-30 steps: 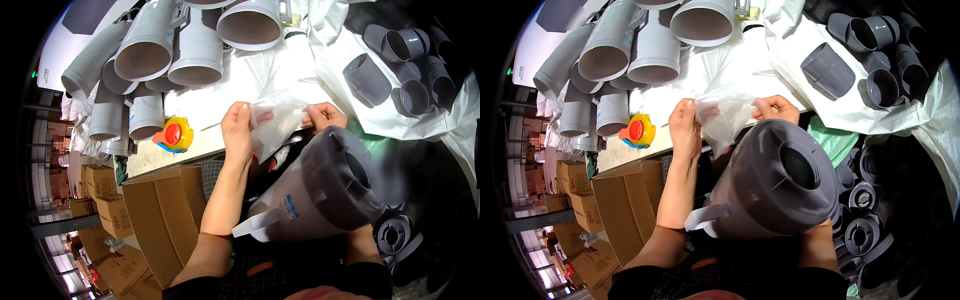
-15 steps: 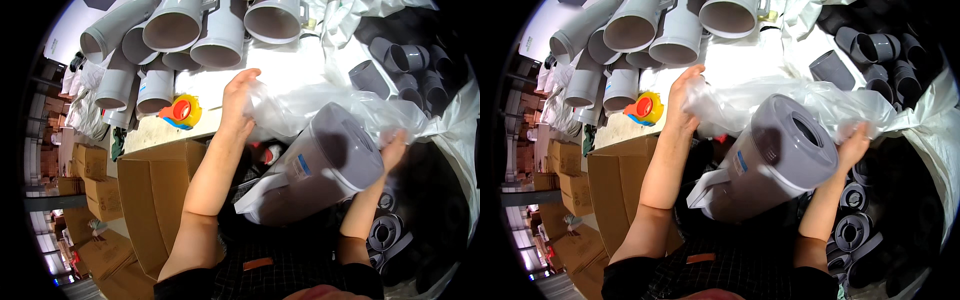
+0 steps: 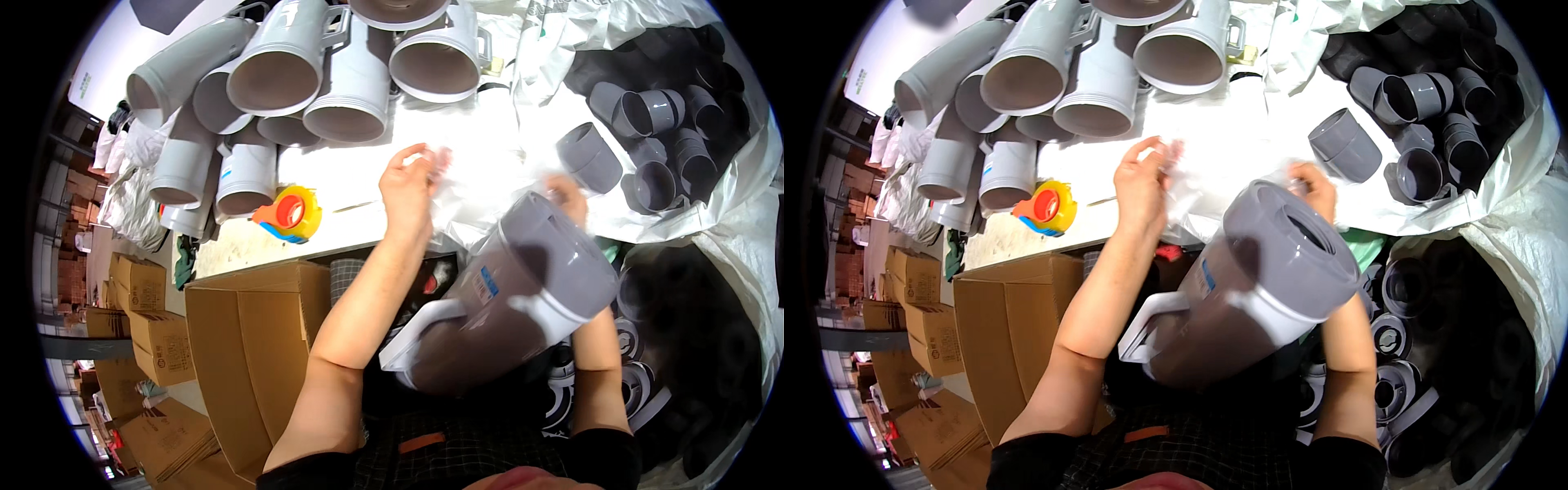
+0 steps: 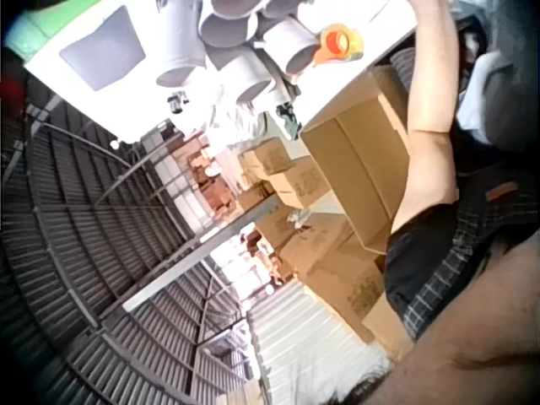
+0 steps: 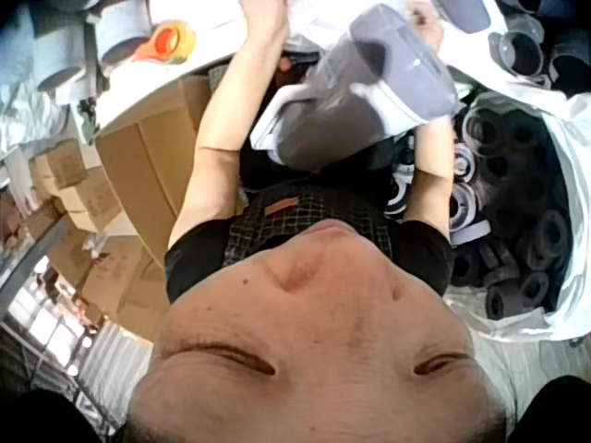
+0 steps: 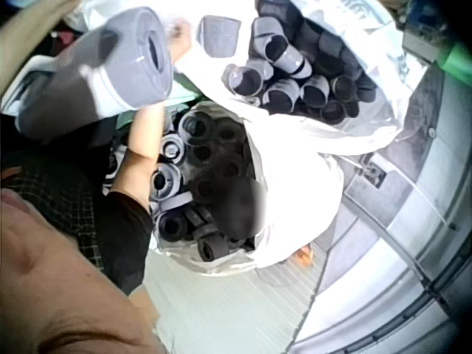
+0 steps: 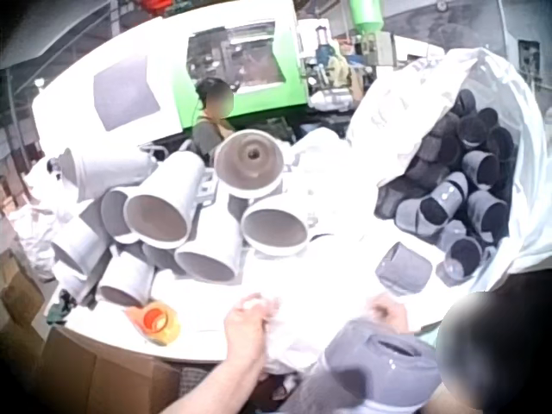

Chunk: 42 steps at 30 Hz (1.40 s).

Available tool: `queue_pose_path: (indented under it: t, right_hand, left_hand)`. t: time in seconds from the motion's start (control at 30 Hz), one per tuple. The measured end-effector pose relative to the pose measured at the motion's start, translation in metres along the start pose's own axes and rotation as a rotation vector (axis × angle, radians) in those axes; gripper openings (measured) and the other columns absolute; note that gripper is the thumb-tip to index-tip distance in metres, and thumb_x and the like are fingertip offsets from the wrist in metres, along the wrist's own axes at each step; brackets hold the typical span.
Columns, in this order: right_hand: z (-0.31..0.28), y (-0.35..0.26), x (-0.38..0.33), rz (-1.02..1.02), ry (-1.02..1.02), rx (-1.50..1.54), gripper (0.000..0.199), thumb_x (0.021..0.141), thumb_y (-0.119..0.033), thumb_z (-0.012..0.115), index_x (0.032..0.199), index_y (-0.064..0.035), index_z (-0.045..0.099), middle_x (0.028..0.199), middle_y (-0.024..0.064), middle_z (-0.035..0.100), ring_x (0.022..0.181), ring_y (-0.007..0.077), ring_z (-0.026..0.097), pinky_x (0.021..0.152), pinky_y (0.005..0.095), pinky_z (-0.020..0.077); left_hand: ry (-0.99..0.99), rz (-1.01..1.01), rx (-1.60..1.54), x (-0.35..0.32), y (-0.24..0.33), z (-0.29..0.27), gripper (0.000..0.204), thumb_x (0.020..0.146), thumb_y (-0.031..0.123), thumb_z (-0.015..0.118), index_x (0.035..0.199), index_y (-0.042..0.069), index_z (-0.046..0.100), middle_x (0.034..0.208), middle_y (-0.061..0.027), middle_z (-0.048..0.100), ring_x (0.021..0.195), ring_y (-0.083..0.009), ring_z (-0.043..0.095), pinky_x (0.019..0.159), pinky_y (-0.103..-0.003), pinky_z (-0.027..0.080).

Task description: The person assembles white plastic containers by attaching grey lids. They pick up a container body, retrieve a lid from a nearby bag, and screw it onto the container. The person also uses a yellow tool to clean the inside of a container before assembly. The finished containers are placed into a cardboard box.

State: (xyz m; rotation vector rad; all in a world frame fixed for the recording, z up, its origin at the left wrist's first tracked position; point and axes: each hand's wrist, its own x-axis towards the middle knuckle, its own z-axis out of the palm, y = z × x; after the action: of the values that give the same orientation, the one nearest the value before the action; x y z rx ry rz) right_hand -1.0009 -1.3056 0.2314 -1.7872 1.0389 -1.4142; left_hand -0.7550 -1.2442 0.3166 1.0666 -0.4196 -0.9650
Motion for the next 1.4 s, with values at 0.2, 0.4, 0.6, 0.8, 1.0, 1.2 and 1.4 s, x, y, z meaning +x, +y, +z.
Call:
queue_pose_path:
  t: [0.2,0.4,0.6,0.8,1.0,1.2,1.4]
  right_hand:
    - [-0.01,-0.05,-0.063,0.652,-0.222,0.36,0.01,0.087,0.001,0.069,0.096,-0.0008,0.066,0.089,0.0044,0.066,0.086,0.0142,0.06,0.08,0.0293,0.0498]
    - [-0.027,-0.071,-0.075,0.432,-0.064,0.17,0.01,0.088,-0.002,0.071,0.096,-0.0016,0.065,0.088,0.0044,0.065,0.083,0.0139,0.061,0.076,0.0282,0.0504]
    - [-0.007,-0.019,0.003,0.154,0.27,-0.084,0.011,0.088,-0.004,0.073,0.096,-0.0024,0.065,0.088,0.0043,0.065,0.081,0.0135,0.061,0.072,0.027,0.051]
    - [-0.111,-0.001,0.019,0.718,0.53,1.089,0.025,0.098,-0.006,0.06,0.122,0.0028,0.06,0.105,0.0123,0.069,0.092,0.0209,0.07,0.08,0.0333,0.0598]
    - [-0.062,-0.089,-0.113,0.113,0.599,-0.141,0.027,0.105,-0.017,0.049,0.121,0.0042,0.055,0.113,0.0114,0.064,0.1,0.0187,0.062,0.094,0.0335,0.0515]
    - [0.007,-0.113,-0.233,0.729,0.209,0.674,0.032,0.105,-0.013,0.048,0.131,0.005,0.051,0.125,0.0136,0.06,0.115,0.0219,0.058,0.105,0.038,0.0452]
    - [0.062,-0.117,-0.265,0.589,-0.954,0.616,0.069,0.09,-0.012,0.073,0.147,0.0015,0.038,0.138,0.0186,0.054,0.13,0.0288,0.052,0.107,0.0397,0.0441]
  left_hand:
    - [-0.263,-0.291,0.29,-0.019,-0.035,-0.003,0.025,0.103,0.006,0.054,0.125,-0.003,0.056,0.099,-0.0195,0.073,0.064,-0.0087,0.061,0.055,-0.018,0.048]
    - [-0.343,-0.035,0.225,-0.03,-0.026,0.011,0.028,0.102,0.006,0.054,0.127,-0.004,0.052,0.105,-0.0208,0.072,0.087,-0.0211,0.07,0.082,-0.033,0.059]
    - [-0.287,-0.161,-0.163,-0.033,0.008,-0.024,0.017,0.101,0.01,0.061,0.116,0.004,0.056,0.068,-0.0009,0.055,0.059,-0.0097,0.057,0.061,-0.027,0.054]
    - [-0.562,0.297,0.876,-0.038,0.03,-0.017,0.02,0.088,-0.005,0.062,0.103,0.006,0.057,0.072,0.0056,0.043,0.061,-0.003,0.037,0.06,-0.019,0.033]
    - [-0.753,0.289,0.659,-0.09,0.065,-0.028,0.018,0.092,0.018,0.066,0.086,0.001,0.061,0.07,-0.0037,0.057,0.061,-0.0155,0.052,0.056,-0.029,0.041]
    - [-0.827,0.977,0.928,-0.172,0.053,-0.192,0.015,0.088,0.013,0.062,0.076,0.003,0.061,0.072,-0.0108,0.06,0.061,-0.028,0.063,0.053,-0.037,0.052]
    - [-1.165,0.273,1.408,-0.306,0.03,-0.305,0.019,0.092,0.017,0.06,0.108,0.007,0.062,0.109,-0.0083,0.058,0.106,-0.0238,0.062,0.088,-0.034,0.053]
